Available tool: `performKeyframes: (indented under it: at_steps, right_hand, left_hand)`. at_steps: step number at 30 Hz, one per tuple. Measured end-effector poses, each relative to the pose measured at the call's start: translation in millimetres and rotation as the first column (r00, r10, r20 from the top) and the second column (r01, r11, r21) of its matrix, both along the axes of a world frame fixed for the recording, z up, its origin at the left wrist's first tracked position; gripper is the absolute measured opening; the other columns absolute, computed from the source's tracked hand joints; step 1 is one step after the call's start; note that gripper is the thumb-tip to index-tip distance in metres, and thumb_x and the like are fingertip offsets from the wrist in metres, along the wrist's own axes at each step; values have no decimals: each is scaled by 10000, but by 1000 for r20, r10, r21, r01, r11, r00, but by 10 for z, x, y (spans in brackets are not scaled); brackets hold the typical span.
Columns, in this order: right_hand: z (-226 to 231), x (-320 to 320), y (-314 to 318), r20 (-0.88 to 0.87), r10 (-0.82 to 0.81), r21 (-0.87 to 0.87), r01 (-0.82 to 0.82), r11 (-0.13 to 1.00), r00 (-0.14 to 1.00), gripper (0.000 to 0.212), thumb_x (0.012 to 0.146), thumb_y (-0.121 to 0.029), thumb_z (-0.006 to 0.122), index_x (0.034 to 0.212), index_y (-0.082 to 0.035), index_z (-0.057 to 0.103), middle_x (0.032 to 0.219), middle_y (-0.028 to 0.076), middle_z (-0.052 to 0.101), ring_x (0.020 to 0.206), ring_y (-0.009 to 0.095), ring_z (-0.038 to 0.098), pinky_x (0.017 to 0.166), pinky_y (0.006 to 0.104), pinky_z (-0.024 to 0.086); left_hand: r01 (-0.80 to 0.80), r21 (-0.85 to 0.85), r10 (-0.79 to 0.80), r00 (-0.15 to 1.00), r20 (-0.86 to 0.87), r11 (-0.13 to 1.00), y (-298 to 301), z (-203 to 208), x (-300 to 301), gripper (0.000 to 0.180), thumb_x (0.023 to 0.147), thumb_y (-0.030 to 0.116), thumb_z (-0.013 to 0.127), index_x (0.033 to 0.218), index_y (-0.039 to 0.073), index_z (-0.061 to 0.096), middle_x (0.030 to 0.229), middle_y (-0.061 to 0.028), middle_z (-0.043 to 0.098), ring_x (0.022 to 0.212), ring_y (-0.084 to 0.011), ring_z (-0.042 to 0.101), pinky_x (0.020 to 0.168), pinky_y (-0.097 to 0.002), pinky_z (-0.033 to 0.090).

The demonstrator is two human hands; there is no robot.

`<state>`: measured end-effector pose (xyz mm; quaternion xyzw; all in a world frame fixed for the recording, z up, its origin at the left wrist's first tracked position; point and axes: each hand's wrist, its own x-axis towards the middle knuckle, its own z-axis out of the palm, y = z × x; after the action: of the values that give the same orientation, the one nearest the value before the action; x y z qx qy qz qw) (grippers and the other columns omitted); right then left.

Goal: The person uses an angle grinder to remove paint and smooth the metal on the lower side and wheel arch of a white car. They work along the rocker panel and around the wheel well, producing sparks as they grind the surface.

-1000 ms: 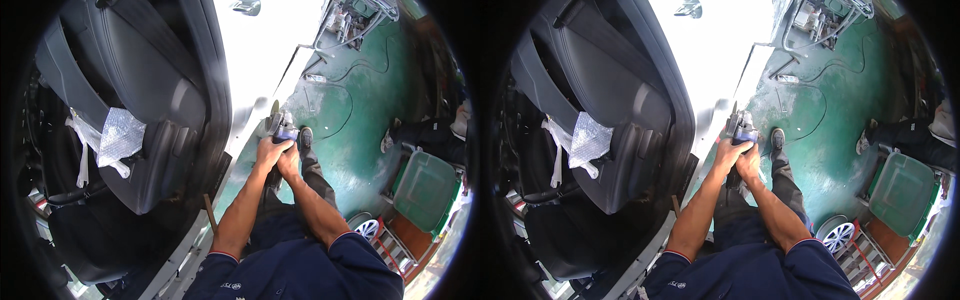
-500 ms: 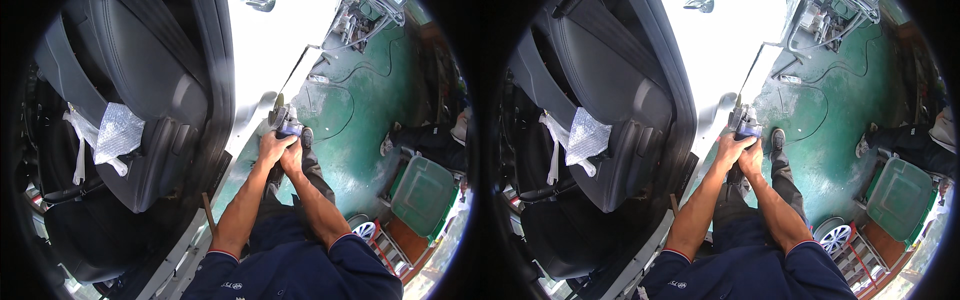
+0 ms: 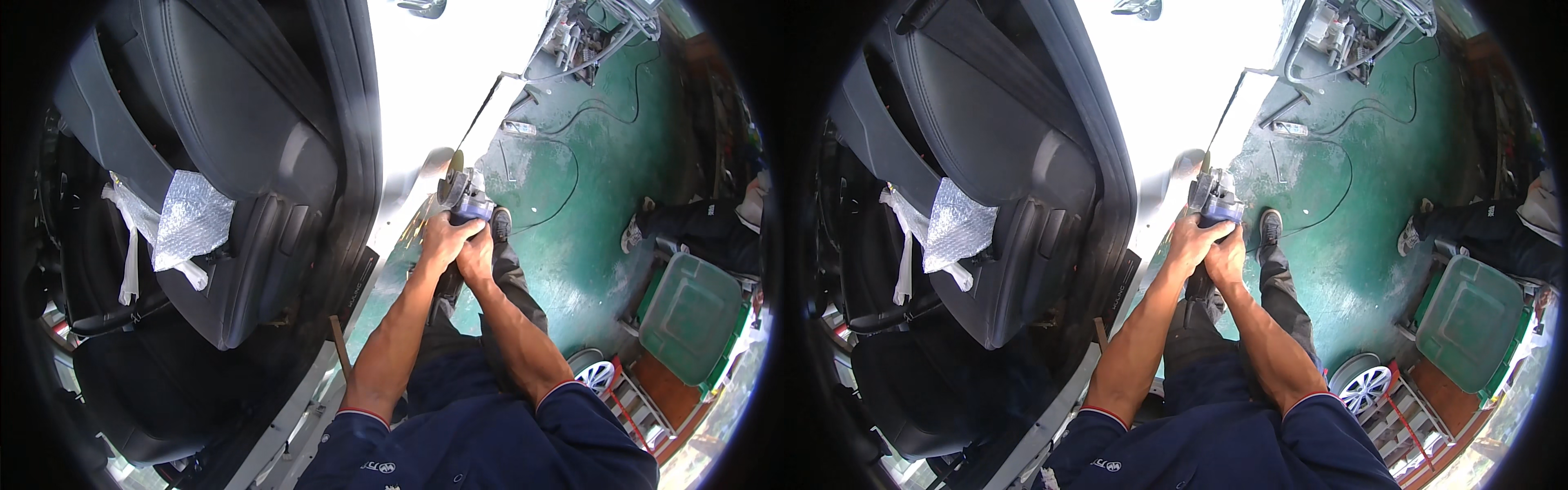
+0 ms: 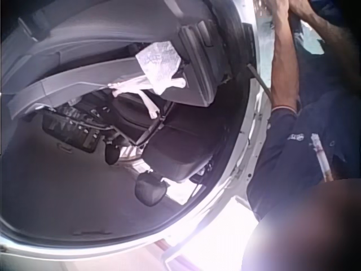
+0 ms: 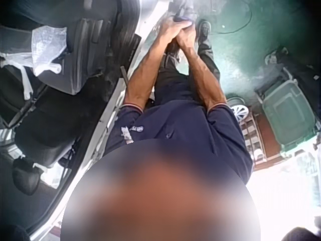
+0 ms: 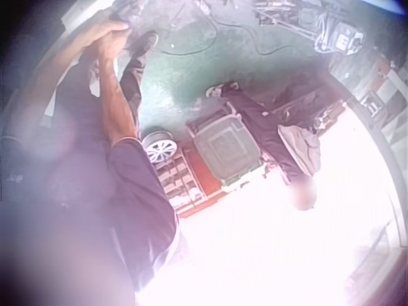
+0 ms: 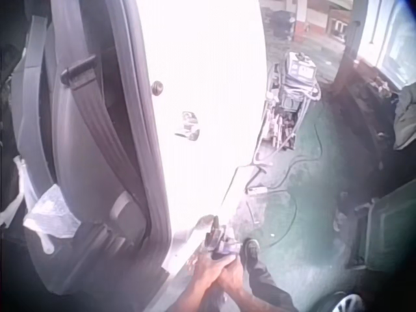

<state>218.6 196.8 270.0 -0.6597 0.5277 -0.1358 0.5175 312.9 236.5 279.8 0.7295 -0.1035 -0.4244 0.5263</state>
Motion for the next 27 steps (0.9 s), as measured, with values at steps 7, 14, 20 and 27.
performKeyframes:
  at_steps: [7, 14, 20, 27]
  right_hand:
    - [114, 12, -35, 26, 13, 14, -14, 1000, 1000, 546, 924, -322, 717, 1261, 75, 553, 1107, 306, 696, 1030, 432, 709, 905, 477, 548]
    - [237, 41, -5, 1, -5, 34, 5, 999, 1000, 521, 916, -298, 717, 1244, 71, 551, 1088, 310, 699, 1026, 463, 703, 896, 498, 544]
    - [216, 66, 2, 4, 1, -9, -1, 1000, 1000, 498, 914, -284, 712, 1229, 70, 558, 1088, 310, 701, 1016, 461, 707, 884, 494, 547]
    - [246, 126, -33, 78, -22, -55, 26, 998, 997, 500, 914, -284, 711, 1225, 75, 558, 1064, 300, 707, 990, 451, 714, 872, 492, 550]
  left_hand:
    - [32, 29, -30, 997, -66, 999, -13, 72, 50, 490, 788, 326, 887, 1095, -35, 763, 1000, -156, 781, 898, -244, 746, 840, -375, 576]
    - [-22, -33, 15, 982, -187, 999, -4, 117, 50, 449, 782, 293, 896, 1066, -29, 765, 985, -136, 786, 879, -224, 744, 827, -366, 577]
    - [-1, 4, 2, 985, -173, 1000, -3, 121, 71, 466, 781, 302, 898, 1068, -39, 762, 990, -146, 786, 882, -221, 740, 823, -366, 576]
    - [49, 9, -48, 992, -121, 999, -75, 149, 152, 386, 829, 189, 881, 1129, -24, 764, 1035, -93, 773, 901, -167, 711, 833, -318, 567]
